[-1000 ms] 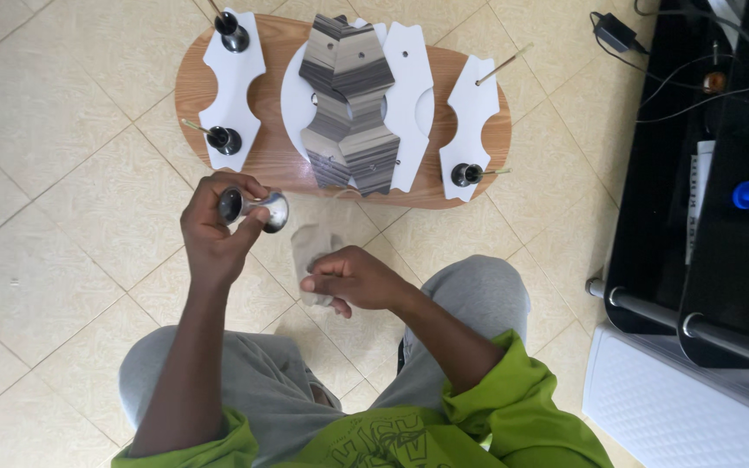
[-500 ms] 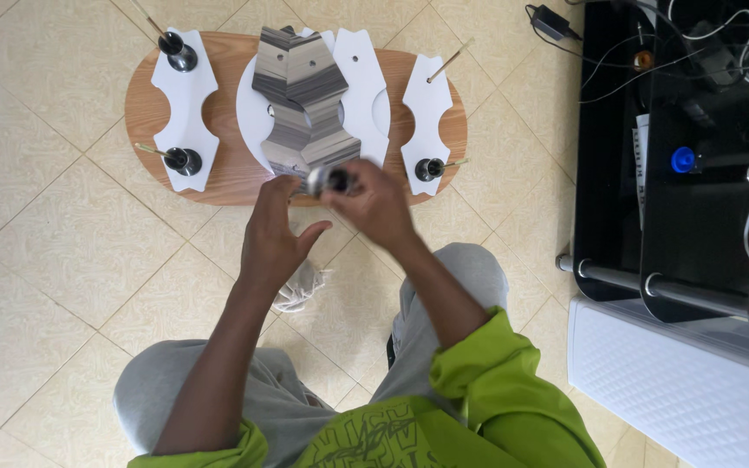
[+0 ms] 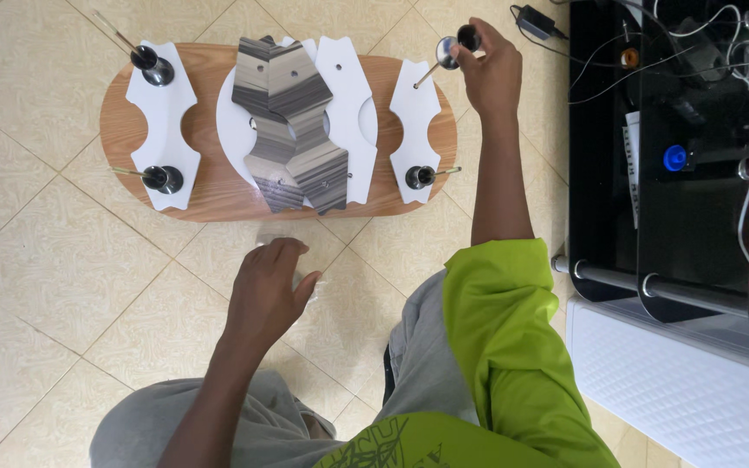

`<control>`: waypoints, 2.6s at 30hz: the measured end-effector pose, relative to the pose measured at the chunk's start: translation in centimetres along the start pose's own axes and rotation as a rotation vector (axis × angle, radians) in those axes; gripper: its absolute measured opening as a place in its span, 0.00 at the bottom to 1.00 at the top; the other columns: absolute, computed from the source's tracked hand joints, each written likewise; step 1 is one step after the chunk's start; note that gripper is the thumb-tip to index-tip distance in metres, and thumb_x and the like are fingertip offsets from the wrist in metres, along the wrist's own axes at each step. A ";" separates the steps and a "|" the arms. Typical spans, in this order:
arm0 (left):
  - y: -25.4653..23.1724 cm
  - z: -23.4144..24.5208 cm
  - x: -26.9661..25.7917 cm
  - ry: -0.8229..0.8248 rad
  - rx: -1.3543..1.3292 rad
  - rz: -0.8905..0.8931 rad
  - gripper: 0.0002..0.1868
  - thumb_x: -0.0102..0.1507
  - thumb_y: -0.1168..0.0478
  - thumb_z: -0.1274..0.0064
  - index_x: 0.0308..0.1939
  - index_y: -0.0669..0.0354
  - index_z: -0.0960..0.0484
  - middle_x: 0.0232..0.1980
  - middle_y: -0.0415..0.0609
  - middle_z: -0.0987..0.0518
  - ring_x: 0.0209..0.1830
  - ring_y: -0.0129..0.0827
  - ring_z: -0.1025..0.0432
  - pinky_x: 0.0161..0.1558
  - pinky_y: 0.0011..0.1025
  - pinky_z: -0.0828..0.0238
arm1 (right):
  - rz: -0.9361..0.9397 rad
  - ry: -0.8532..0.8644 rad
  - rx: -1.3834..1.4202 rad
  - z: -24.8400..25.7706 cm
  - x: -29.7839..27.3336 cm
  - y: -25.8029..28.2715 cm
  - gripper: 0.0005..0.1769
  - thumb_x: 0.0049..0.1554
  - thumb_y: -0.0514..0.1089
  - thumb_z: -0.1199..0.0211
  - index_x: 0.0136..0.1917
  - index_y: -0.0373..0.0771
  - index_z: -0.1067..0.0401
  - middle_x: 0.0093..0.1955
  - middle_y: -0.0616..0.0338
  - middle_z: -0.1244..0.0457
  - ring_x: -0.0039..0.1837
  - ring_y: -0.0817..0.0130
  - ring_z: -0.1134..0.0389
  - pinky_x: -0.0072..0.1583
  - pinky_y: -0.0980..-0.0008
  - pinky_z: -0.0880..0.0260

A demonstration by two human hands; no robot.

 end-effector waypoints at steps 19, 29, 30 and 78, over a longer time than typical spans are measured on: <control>1.2 0.3 0.8 0.016 0.037 0.132 0.20 0.56 0.60 0.35 0.49 0.65 0.20 0.46 0.56 0.19 0.45 0.49 0.25 0.56 0.45 0.33 | 0.259 0.138 -0.231 -5.0 -5.4 7.3 0.16 0.61 0.44 0.27 0.58 0.38 0.28 0.47 0.55 0.28 0.45 0.63 0.24 0.46 0.64 0.26; 2.8 -0.9 2.9 -0.006 0.044 0.239 0.21 0.56 0.59 0.33 0.48 0.64 0.21 0.44 0.57 0.20 0.44 0.53 0.25 0.50 0.46 0.31 | 0.163 0.471 -0.451 -16.5 -11.5 11.2 0.43 0.51 0.60 0.24 0.62 0.28 0.40 0.48 0.39 0.34 0.46 0.45 0.28 0.43 0.52 0.27; 3.0 -0.9 3.0 0.008 0.048 0.268 0.21 0.56 0.58 0.33 0.48 0.64 0.21 0.44 0.57 0.20 0.44 0.53 0.25 0.50 0.46 0.31 | 0.158 0.449 -0.478 -17.2 -11.6 11.2 0.44 0.49 0.61 0.24 0.62 0.27 0.40 0.48 0.39 0.35 0.46 0.46 0.29 0.43 0.51 0.27; 2.3 1.7 0.2 0.017 0.031 0.172 0.22 0.55 0.57 0.33 0.49 0.65 0.20 0.43 0.58 0.18 0.43 0.53 0.24 0.52 0.46 0.32 | -0.234 0.305 -0.418 5.2 -4.6 3.4 0.40 0.53 0.56 0.21 0.66 0.33 0.38 0.43 0.50 0.33 0.42 0.61 0.27 0.42 0.62 0.25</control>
Point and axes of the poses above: each hand's wrist, its own x-axis towards the middle knuckle, its own z-axis out of the back of the hand, y = z × x, the point moved 1 cm from there along x, towards the middle knuckle
